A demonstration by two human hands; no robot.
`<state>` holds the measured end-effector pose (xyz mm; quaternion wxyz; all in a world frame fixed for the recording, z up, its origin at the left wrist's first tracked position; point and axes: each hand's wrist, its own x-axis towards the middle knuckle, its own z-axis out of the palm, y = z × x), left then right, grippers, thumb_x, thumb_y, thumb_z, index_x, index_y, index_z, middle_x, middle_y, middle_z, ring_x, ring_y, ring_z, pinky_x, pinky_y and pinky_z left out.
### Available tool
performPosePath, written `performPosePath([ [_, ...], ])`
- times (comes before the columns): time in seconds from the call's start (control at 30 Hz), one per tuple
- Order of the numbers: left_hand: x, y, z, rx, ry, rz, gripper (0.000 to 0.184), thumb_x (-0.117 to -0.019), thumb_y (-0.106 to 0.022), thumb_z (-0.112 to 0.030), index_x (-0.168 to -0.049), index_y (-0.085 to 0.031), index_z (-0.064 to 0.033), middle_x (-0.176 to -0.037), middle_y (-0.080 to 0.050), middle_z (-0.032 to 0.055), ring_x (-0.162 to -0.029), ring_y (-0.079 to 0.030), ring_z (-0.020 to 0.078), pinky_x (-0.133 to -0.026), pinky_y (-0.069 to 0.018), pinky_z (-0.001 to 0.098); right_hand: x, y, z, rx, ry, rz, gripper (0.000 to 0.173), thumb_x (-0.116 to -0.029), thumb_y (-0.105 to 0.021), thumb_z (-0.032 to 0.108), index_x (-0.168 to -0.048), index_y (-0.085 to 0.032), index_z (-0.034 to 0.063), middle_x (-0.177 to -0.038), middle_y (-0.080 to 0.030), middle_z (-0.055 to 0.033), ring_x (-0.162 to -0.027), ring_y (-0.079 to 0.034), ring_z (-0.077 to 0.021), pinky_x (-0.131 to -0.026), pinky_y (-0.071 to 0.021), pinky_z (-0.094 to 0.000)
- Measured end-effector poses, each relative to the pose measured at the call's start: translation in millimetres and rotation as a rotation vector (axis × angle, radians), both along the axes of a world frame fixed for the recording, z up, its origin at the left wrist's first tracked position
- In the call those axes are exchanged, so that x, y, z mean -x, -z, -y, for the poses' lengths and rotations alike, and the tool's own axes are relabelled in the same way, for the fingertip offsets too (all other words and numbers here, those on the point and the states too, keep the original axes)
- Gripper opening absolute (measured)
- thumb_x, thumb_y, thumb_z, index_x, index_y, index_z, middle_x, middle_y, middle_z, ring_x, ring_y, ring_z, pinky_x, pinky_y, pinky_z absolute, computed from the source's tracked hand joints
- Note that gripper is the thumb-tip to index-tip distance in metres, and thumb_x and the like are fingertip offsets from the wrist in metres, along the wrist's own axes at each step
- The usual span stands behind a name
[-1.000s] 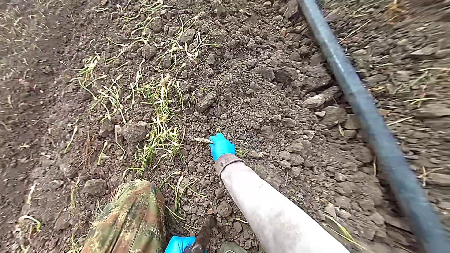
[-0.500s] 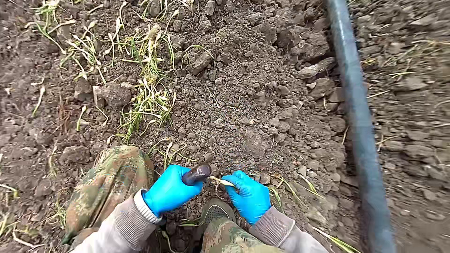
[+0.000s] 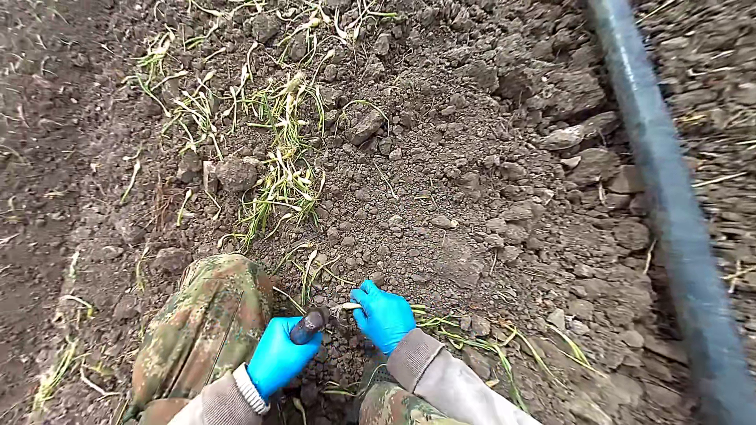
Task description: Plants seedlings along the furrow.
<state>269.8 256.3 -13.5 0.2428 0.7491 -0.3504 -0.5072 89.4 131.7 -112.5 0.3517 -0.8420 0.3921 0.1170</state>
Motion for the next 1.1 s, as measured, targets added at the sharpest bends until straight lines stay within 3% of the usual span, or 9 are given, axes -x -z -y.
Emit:
performPosePath([
  [0.17,26,29,-9,-0.149,0.117,0.121,0.026,-0.0883,-0.069,-0.035,-0.078,-0.069,-0.0112,-0.067,-0.063,0.0008,-0.064,-0.062,0.0136,-0.061,-0.0502,0.0403,-93,12,52,-0.036,-0.244,-0.068,0.075,-0.0924,-0.069,0.019,-0.161,-0.04,0.0288,-0.154,-0.047,-0.0158,-0.089,-0.071,-0.0367,-0.074,-0.0595,-0.0553],
  [0.27,29,28,-8,-0.125,0.124,0.169,0.027,-0.0874,-0.071,-0.034,-0.079,-0.068,-0.0075,-0.069,-0.065,0.0061,-0.067,-0.065,0.0192,-0.063,-0.0515,0.0445,-126,32,58,-0.087,-0.439,-0.154,0.061,-0.092,-0.073,0.015,-0.15,-0.054,0.0221,-0.148,-0.051,-0.0195,-0.096,-0.07,-0.0412,-0.079,-0.0587,-0.059],
  [0.4,32,27,-3,-0.153,0.122,0.17,0.03,-0.0862,-0.072,-0.033,-0.08,-0.067,-0.0039,-0.068,-0.065,0.0113,-0.068,-0.066,0.0259,-0.063,-0.0507,0.0488,-129,25,74,-0.178,-0.639,-0.192,0.045,-0.1006,-0.054,0.006,-0.144,-0.058,0.0198,-0.133,-0.064,-0.0161,-0.108,-0.068,-0.0406,-0.088,-0.0542,-0.0611],
  [0.5,35,26,5,-0.182,0.169,0.179,0.031,-0.0874,-0.07,-0.035,-0.082,-0.067,-0.0047,-0.07,-0.066,0.0126,-0.07,-0.068,0.0283,-0.064,-0.0515,0.0515,-137,2,92,-0.064,-0.289,0.051,0.043,-0.1035,-0.06,0.02,-0.147,-0.057,0.0166,-0.135,-0.065,-0.0155,-0.094,-0.073,-0.0384,-0.079,-0.0581,-0.0588],
  [0.6,38,26,11,-0.199,0.18,0.169,0.032,-0.089,-0.069,-0.037,-0.083,-0.068,-0.0056,-0.073,-0.068,0.0129,-0.073,-0.07,0.0295,-0.065,-0.0527,0.0535,-162,-13,90,0.096,-0.032,0.219,0.077,-0.0962,-0.072,0.029,-0.162,-0.034,0.0155,-0.147,-0.058,-0.0155,-0.078,-0.074,-0.0368,-0.064,-0.0589,-0.0567],
  [0.7,34,26,15,-0.188,0.186,0.141,0.032,-0.0892,-0.068,-0.037,-0.083,-0.068,-0.0052,-0.071,-0.067,0.0138,-0.072,-0.069,0.0318,-0.064,-0.0514,0.0555,-171,-4,59,-0.133,-0.301,0.172,0.035,-0.1014,-0.059,0.027,-0.132,-0.067,0.0128,-0.113,-0.074,-0.0142,-0.09,-0.074,-0.0352,-0.075,-0.0578,-0.0579],
  [0.83,27,25,17,-0.211,0.231,0.07,0.03,-0.0886,-0.069,-0.033,-0.089,-0.071,-0.0035,-0.078,-0.07,0.0172,-0.078,-0.071,0.0358,-0.069,-0.052,0.0599,-195,17,18,-0.406,-0.821,-0.31,0.054,-0.103,-0.054,0.051,-0.125,-0.066,0.0031,-0.128,-0.067,-0.0222,-0.122,-0.063,-0.0411,-0.098,-0.0487,-0.0632],
  [0.97,23,26,21,-0.25,0.27,0.037,0.031,-0.0927,-0.065,-0.034,-0.093,-0.071,-0.0039,-0.08,-0.07,0.0183,-0.081,-0.071,0.0379,-0.072,-0.0513,0.0619,-208,18,6,-0.322,-0.917,-0.382,0.036,-0.0978,-0.064,0.022,-0.125,-0.065,-0.0016,-0.129,-0.066,-0.0246,-0.12,-0.064,-0.0433,-0.095,-0.0518,-0.0632],
  [1.1,17,25,35,-0.274,0.297,0.05,0.028,-0.0959,-0.063,-0.03,-0.099,-0.072,-0.0039,-0.085,-0.072,0.0193,-0.087,-0.071,0.0395,-0.077,-0.0519,0.0627,-211,31,12,-0.392,-1.082,-0.348,0.034,-0.0953,-0.063,0.025,-0.12,-0.069,0.0019,-0.127,-0.067,-0.0247,-0.121,-0.063,-0.0441,-0.095,-0.0498,-0.0672],
])
